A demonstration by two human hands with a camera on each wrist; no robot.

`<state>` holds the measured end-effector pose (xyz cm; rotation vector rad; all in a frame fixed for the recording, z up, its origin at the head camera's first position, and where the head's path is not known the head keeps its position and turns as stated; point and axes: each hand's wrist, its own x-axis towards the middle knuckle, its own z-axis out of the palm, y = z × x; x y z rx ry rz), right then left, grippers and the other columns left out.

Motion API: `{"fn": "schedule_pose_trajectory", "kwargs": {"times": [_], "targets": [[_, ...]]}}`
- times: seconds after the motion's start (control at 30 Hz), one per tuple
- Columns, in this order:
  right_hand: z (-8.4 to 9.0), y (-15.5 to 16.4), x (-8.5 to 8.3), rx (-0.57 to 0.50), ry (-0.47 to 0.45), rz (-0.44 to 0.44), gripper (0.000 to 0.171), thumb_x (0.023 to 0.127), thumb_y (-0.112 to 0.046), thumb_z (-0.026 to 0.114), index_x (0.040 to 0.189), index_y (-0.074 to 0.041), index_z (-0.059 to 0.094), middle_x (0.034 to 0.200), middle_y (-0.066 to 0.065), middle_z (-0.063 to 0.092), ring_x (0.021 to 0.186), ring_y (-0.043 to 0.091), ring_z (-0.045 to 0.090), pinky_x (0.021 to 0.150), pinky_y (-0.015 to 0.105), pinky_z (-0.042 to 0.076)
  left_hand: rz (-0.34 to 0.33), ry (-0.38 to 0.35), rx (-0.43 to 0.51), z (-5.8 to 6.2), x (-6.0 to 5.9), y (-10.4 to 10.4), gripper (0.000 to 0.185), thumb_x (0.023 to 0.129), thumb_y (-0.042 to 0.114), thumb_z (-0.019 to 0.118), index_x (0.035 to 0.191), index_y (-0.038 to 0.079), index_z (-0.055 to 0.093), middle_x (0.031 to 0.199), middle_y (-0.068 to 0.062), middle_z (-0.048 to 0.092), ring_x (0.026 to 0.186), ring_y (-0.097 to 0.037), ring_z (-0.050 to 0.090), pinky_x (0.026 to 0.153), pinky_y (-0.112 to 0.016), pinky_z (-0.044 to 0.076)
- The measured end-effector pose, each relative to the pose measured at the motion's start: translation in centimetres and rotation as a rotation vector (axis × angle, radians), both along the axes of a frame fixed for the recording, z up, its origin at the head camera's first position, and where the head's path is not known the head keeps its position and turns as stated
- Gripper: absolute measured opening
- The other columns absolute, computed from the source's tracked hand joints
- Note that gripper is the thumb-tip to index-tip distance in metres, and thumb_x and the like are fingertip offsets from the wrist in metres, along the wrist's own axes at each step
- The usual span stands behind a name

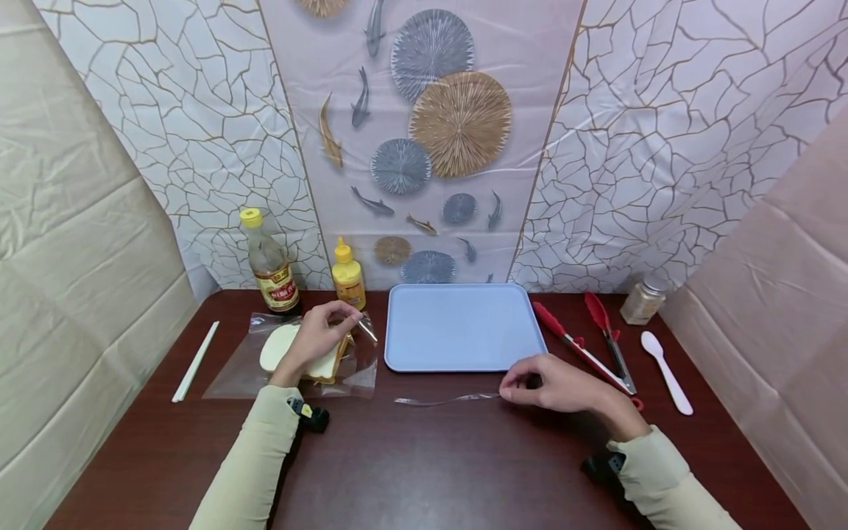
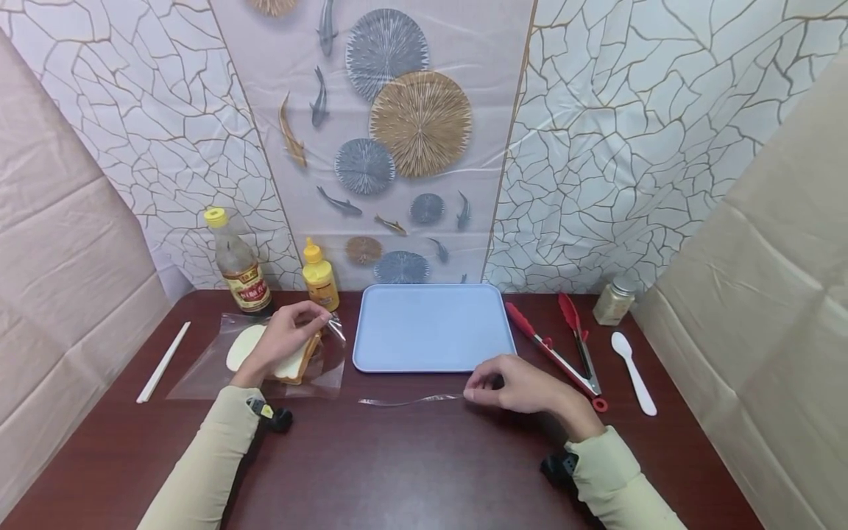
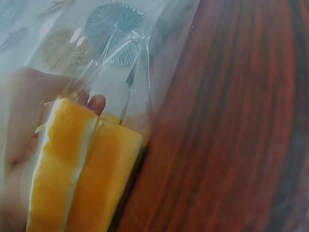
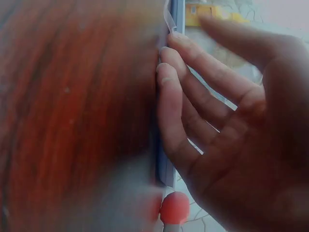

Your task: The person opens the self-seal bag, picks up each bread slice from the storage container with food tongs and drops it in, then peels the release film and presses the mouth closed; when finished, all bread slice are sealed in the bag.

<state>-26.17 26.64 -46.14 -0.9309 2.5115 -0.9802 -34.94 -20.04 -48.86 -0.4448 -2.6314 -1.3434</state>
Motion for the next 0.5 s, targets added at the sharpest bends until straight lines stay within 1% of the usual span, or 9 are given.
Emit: {"fn": "schedule_pose_trajectory", "kwargs": {"times": [0.1, 0.17, 0.2, 0.27, 0.37, 0.43, 0.5], "targets": [[-0.04, 0.0, -0.05, -0.012, -0.009, -0.017, 0.022, 0.109, -0.034, 0.068, 0.102, -0.019, 0.083, 0.088, 0.0, 0.074, 0.076, 0.012, 0.065, 0.07, 0.025, 0.057, -0.003, 0.002, -0.001, -0.04, 0.02, 0.03, 0.017, 0.106, 0.03, 0.073, 0.107, 0.015, 0.08, 0.109, -0.005, 0.082, 0.107, -0.024, 0.077, 0.1, -0.045, 0.058], [-0.13, 0.03, -0.12, -0.024, -0.01, -0.023, 0.025, 0.111, -0.031, 0.065, 0.1, -0.017, 0.083, 0.086, 0.003, 0.074, 0.073, 0.014, 0.066, 0.066, 0.026, 0.058, -0.004, 0.0, -0.004, -0.06, 0.04, 0.05, 0.016, 0.106, 0.03, 0.073, 0.108, 0.015, 0.08, 0.109, -0.004, 0.082, 0.106, -0.023, 0.077, 0.099, -0.044, 0.059], [-0.2, 0.05, -0.17, -0.022, -0.001, -0.023, 0.026, 0.111, -0.03, 0.064, 0.099, -0.017, 0.083, 0.086, 0.003, 0.074, 0.074, 0.015, 0.066, 0.066, 0.026, 0.058, -0.005, -0.004, -0.003, -0.07, 0.06, 0.05, 0.016, 0.106, 0.03, 0.073, 0.108, 0.015, 0.08, 0.11, -0.004, 0.082, 0.106, -0.022, 0.077, 0.099, -0.043, 0.059], [-0.24, 0.13, -0.22, -0.01, 0.029, -0.025, 0.021, 0.109, -0.027, 0.068, 0.096, -0.018, 0.083, 0.085, 0.0, 0.075, 0.074, 0.013, 0.065, 0.067, 0.026, 0.057, -0.007, -0.015, -0.002, -0.06, 0.11, 0.1, 0.016, 0.106, 0.03, 0.074, 0.108, 0.016, 0.08, 0.11, -0.004, 0.082, 0.105, -0.021, 0.077, 0.098, -0.043, 0.059], [-0.21, 0.18, -0.31, 0.023, 0.073, -0.039, 0.011, 0.103, -0.023, 0.077, 0.093, -0.022, 0.082, 0.085, -0.008, 0.075, 0.075, 0.007, 0.063, 0.069, 0.025, 0.055, -0.009, -0.022, 0.001, -0.06, 0.12, 0.17, 0.015, 0.105, 0.031, 0.074, 0.108, 0.017, 0.081, 0.111, -0.003, 0.082, 0.104, -0.02, 0.076, 0.096, -0.041, 0.058], [-0.15, 0.13, -0.29, 0.041, 0.085, -0.05, 0.007, 0.098, -0.021, 0.083, 0.092, -0.024, 0.081, 0.084, -0.011, 0.074, 0.073, 0.006, 0.062, 0.068, 0.024, 0.053, -0.009, -0.019, 0.004, -0.04, 0.11, 0.23, 0.014, 0.105, 0.03, 0.074, 0.107, 0.017, 0.081, 0.11, -0.003, 0.082, 0.103, -0.02, 0.076, 0.095, -0.041, 0.058], [-0.04, 0.06, -0.15, 0.04, 0.078, -0.053, 0.007, 0.094, -0.022, 0.087, 0.092, -0.024, 0.08, 0.084, -0.011, 0.073, 0.072, 0.007, 0.062, 0.067, 0.024, 0.054, -0.007, -0.015, 0.008, -0.08, 0.13, 0.26, 0.014, 0.105, 0.029, 0.074, 0.107, 0.017, 0.081, 0.11, -0.004, 0.082, 0.102, -0.02, 0.076, 0.095, -0.041, 0.058]]}}
